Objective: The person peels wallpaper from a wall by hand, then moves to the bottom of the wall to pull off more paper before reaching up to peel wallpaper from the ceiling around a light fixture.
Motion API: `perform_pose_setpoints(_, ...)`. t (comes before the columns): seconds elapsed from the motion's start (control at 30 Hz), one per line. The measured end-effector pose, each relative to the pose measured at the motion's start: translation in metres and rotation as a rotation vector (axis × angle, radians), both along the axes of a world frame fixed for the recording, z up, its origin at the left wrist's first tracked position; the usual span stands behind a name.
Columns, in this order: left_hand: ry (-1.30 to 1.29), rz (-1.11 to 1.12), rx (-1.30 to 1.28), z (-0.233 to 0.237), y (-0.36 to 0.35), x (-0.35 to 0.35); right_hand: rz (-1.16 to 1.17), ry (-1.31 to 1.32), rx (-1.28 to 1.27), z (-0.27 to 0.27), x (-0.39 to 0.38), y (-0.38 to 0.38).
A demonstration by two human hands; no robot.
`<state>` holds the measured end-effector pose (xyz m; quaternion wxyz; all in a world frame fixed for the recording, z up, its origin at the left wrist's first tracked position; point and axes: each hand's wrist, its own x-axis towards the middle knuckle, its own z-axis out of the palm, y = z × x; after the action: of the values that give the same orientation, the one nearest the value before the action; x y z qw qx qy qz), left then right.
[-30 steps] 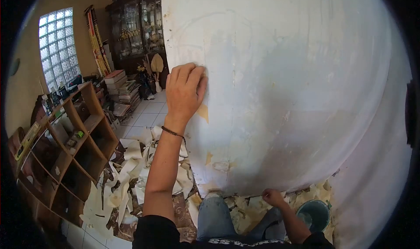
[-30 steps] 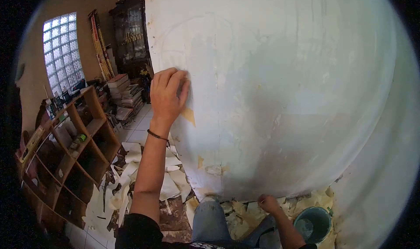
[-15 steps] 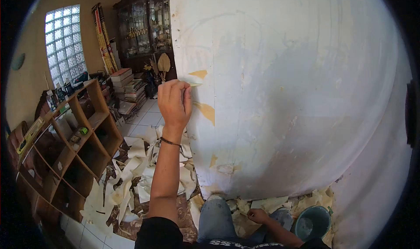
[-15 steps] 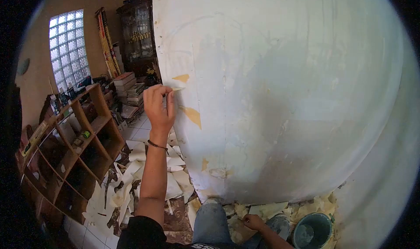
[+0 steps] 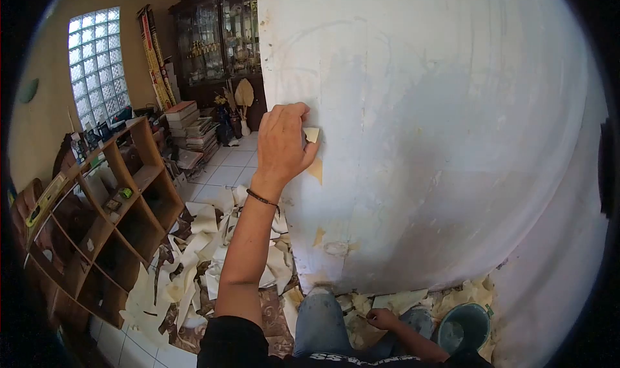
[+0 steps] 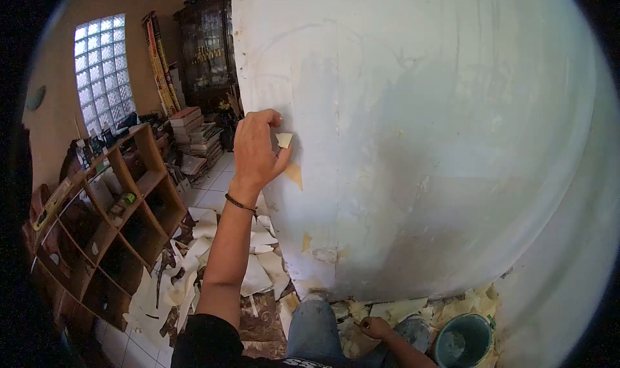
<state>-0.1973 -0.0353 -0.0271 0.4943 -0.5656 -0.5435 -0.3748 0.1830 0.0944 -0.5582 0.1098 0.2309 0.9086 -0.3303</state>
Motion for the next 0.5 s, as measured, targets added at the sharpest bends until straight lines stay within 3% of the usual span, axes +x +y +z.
perform_pose_setpoints(0.17, 0.080, -0.042, 0.146, 0.009, -0.003, 0.005, 0.012, 0.028, -0.004, -0.002, -0.002, 0.006)
perform_pose_setpoints(0.3, 0.080, -0.002, 0.100, 0.005, -0.007, 0.004, 0.004, 0.032, -0.006, 0.008, -0.005, 0.006)
perform_pose_setpoints(0.37, -0.082, 0.005, -0.027, 0.003, -0.012, 0.006, 0.000, 0.047, -0.008, 0.011, -0.008, 0.005)
perform_pose_setpoints(0.5, -0.096, 0.043, 0.033, 0.005, -0.014, 0.010, -0.004, 0.014, -0.002, 0.009, -0.011, 0.002)
